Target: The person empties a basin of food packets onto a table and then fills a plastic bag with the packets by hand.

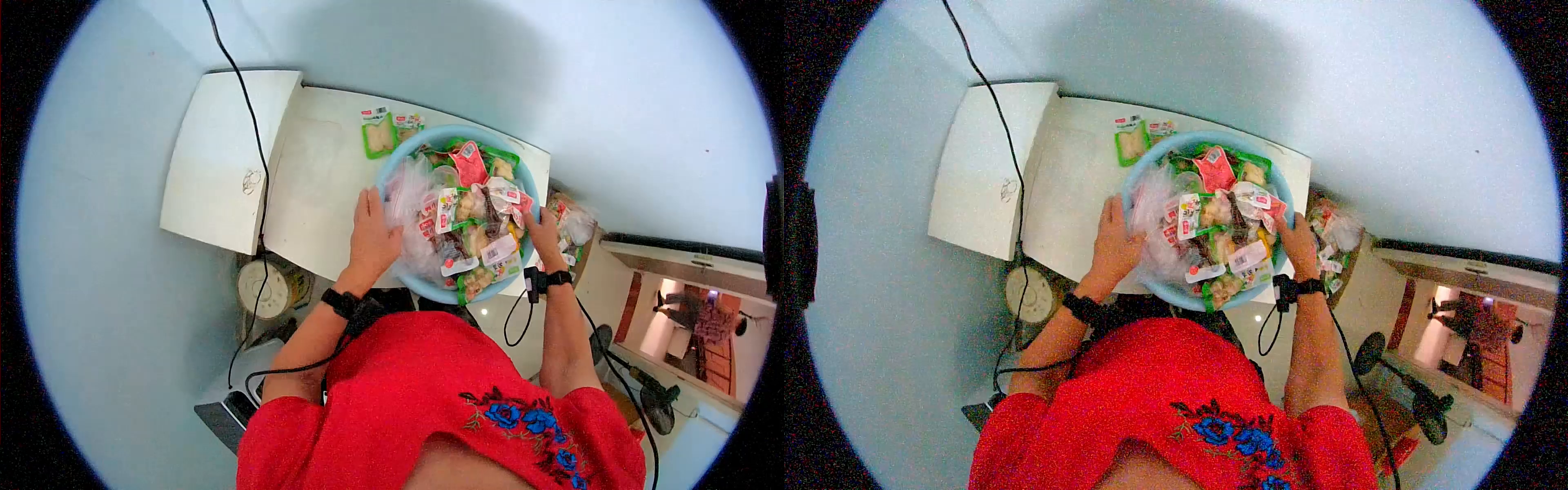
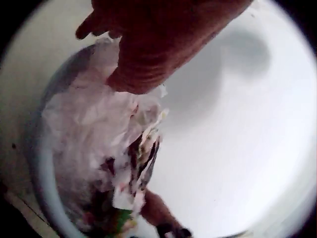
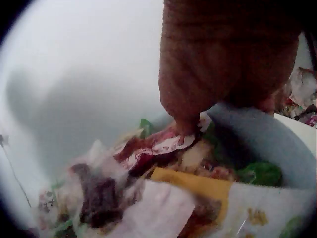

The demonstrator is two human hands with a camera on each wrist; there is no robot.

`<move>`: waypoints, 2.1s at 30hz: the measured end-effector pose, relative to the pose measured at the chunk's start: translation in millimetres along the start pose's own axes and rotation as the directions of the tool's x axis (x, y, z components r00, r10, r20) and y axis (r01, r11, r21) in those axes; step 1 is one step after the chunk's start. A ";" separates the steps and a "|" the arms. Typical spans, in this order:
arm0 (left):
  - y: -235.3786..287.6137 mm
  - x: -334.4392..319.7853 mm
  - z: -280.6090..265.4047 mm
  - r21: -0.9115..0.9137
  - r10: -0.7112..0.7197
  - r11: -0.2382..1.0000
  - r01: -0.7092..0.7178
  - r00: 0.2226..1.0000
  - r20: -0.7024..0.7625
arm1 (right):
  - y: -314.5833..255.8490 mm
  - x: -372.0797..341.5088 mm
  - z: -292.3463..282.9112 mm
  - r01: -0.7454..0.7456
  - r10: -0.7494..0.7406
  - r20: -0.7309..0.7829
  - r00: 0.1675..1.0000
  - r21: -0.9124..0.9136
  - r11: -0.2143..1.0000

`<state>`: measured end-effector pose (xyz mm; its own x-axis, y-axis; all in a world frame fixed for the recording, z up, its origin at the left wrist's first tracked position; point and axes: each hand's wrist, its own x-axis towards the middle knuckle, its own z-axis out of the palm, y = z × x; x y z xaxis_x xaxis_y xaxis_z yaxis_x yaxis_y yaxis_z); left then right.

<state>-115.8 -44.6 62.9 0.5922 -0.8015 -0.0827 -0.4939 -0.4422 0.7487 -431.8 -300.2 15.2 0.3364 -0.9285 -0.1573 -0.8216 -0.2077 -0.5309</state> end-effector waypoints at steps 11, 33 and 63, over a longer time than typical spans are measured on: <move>29.7 11.6 28.1 0.215 0.243 0.939 -0.267 0.961 0.129 | -19.8 -11.6 11.0 0.073 -0.063 -0.066 0.996 0.167 0.983; 6.0 32.3 14.8 -0.278 0.141 0.936 -0.215 0.954 -0.264 | -31.3 -20.4 22.0 -0.037 0.049 -0.205 0.978 0.063 0.997; -146.3 171.7 -38.5 0.582 0.333 0.802 -0.134 0.909 -0.250 | -34.1 -23.2 21.7 -0.089 0.095 -0.309 0.946 0.033 0.995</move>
<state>82.7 -102.0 -35.5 0.5327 -0.7755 0.3388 -0.8462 -0.4813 0.2289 -401.6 -264.8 18.9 0.0983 -0.9935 0.0579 -0.8324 -0.1139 -0.5423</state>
